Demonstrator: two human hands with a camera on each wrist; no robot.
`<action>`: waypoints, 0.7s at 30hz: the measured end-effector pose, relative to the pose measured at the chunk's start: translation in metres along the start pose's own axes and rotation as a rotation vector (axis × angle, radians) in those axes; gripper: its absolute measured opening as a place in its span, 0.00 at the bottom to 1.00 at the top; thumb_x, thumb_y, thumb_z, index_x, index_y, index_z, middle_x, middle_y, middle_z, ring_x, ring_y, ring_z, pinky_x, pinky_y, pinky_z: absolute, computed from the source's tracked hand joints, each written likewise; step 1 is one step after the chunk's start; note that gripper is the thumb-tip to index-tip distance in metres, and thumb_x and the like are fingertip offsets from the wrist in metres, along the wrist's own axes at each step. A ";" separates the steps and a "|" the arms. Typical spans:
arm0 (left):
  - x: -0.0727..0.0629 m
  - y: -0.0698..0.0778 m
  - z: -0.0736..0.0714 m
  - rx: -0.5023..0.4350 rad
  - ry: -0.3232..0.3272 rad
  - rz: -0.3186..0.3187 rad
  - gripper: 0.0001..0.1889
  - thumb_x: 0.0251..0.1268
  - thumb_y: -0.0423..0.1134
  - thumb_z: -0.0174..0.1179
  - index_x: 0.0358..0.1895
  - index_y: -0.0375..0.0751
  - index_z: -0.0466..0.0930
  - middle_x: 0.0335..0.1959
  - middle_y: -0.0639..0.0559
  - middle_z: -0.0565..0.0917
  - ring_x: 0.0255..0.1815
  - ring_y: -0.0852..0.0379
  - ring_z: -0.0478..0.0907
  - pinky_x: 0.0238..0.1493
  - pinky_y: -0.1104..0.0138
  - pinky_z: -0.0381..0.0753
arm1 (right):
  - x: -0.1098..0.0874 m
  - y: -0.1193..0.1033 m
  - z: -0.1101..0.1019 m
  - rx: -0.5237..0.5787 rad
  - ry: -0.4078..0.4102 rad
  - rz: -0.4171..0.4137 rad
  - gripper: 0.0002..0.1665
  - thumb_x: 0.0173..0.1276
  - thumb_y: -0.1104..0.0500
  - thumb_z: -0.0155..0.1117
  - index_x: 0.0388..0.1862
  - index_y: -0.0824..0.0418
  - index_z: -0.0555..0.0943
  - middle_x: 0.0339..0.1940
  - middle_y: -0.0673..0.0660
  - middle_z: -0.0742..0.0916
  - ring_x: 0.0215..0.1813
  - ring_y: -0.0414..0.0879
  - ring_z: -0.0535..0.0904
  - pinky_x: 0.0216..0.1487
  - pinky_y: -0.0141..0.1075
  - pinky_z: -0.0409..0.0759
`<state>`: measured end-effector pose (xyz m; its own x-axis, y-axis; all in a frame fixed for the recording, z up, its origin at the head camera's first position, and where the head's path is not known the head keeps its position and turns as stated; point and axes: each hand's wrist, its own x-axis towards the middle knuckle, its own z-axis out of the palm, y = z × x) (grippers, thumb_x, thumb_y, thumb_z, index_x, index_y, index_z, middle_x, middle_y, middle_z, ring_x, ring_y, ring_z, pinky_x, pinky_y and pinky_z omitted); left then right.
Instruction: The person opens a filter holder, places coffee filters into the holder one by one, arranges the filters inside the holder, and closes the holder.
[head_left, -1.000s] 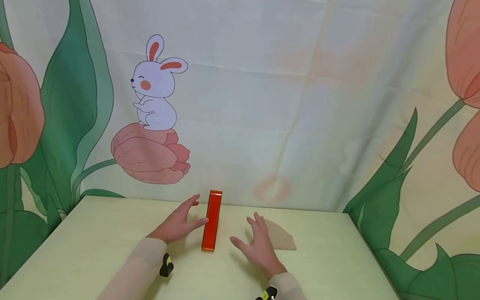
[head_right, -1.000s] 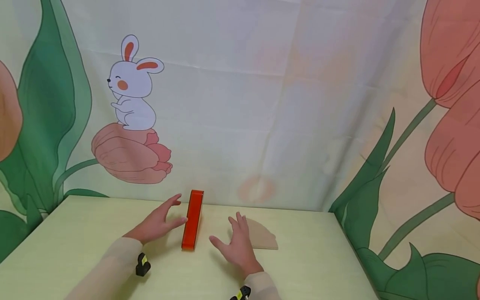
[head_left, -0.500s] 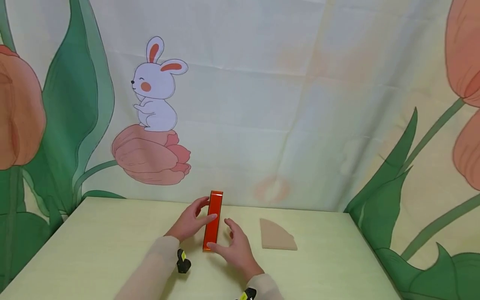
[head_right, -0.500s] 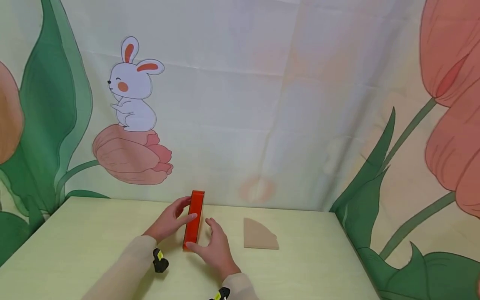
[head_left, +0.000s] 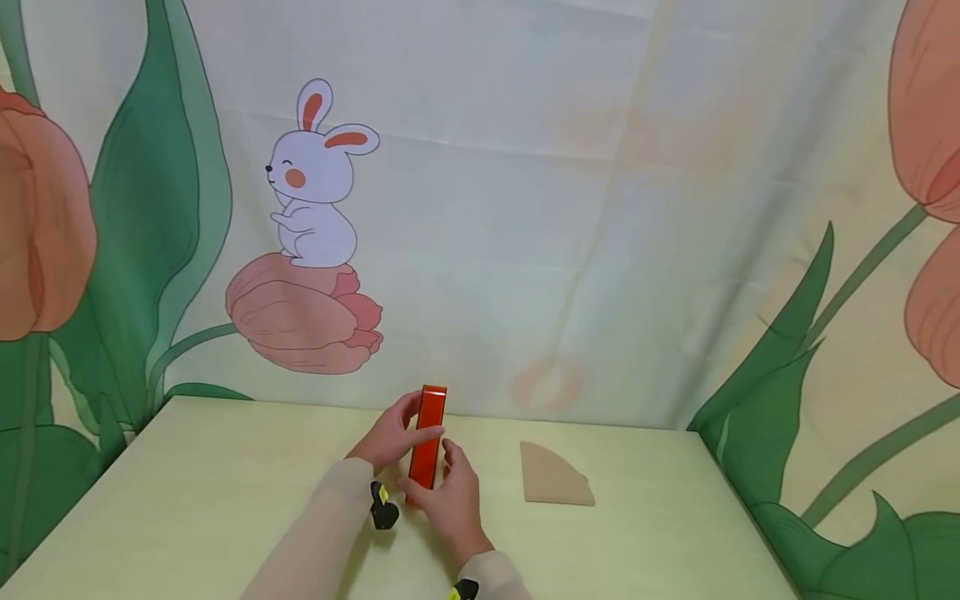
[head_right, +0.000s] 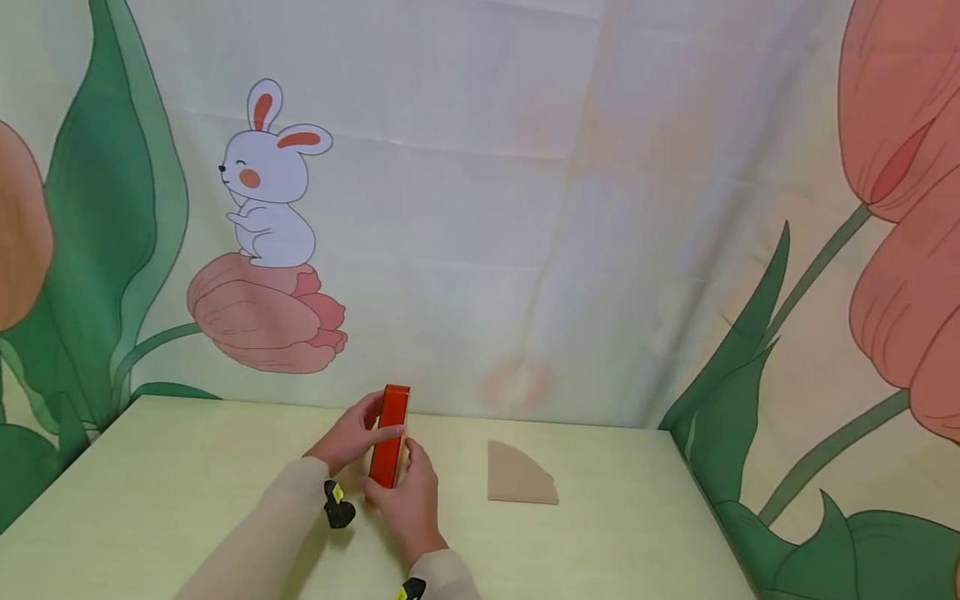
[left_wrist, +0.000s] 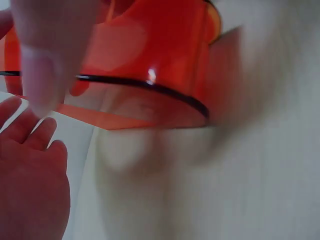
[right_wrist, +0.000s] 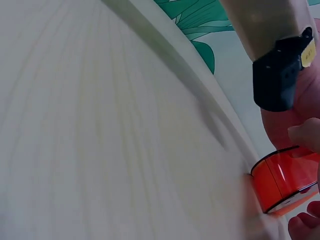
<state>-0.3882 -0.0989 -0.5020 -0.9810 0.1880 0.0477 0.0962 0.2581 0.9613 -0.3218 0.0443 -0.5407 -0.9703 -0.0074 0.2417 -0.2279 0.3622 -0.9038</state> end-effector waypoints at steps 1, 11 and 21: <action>0.001 0.000 0.000 -0.009 -0.004 -0.002 0.45 0.65 0.49 0.71 0.80 0.49 0.56 0.80 0.44 0.64 0.82 0.37 0.55 0.76 0.36 0.60 | 0.000 0.000 0.002 0.001 0.008 0.005 0.50 0.59 0.51 0.81 0.75 0.66 0.68 0.73 0.65 0.77 0.70 0.63 0.77 0.69 0.55 0.76; 0.007 0.003 0.004 -0.044 -0.005 0.015 0.36 0.63 0.45 0.72 0.72 0.46 0.66 0.65 0.44 0.80 0.66 0.44 0.75 0.72 0.41 0.71 | -0.001 -0.002 0.009 0.074 0.028 0.032 0.44 0.60 0.55 0.80 0.72 0.61 0.70 0.66 0.59 0.83 0.64 0.57 0.82 0.66 0.51 0.81; 0.005 0.002 0.004 -0.037 0.010 0.029 0.34 0.61 0.47 0.74 0.68 0.45 0.70 0.62 0.44 0.81 0.62 0.45 0.77 0.70 0.46 0.76 | 0.000 0.003 0.010 0.036 0.074 0.022 0.39 0.59 0.55 0.80 0.67 0.61 0.76 0.59 0.56 0.87 0.57 0.51 0.85 0.63 0.49 0.83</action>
<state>-0.3920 -0.0939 -0.5007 -0.9796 0.1849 0.0783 0.1185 0.2175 0.9688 -0.3234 0.0356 -0.5467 -0.9670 0.0695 0.2453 -0.2101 0.3278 -0.9211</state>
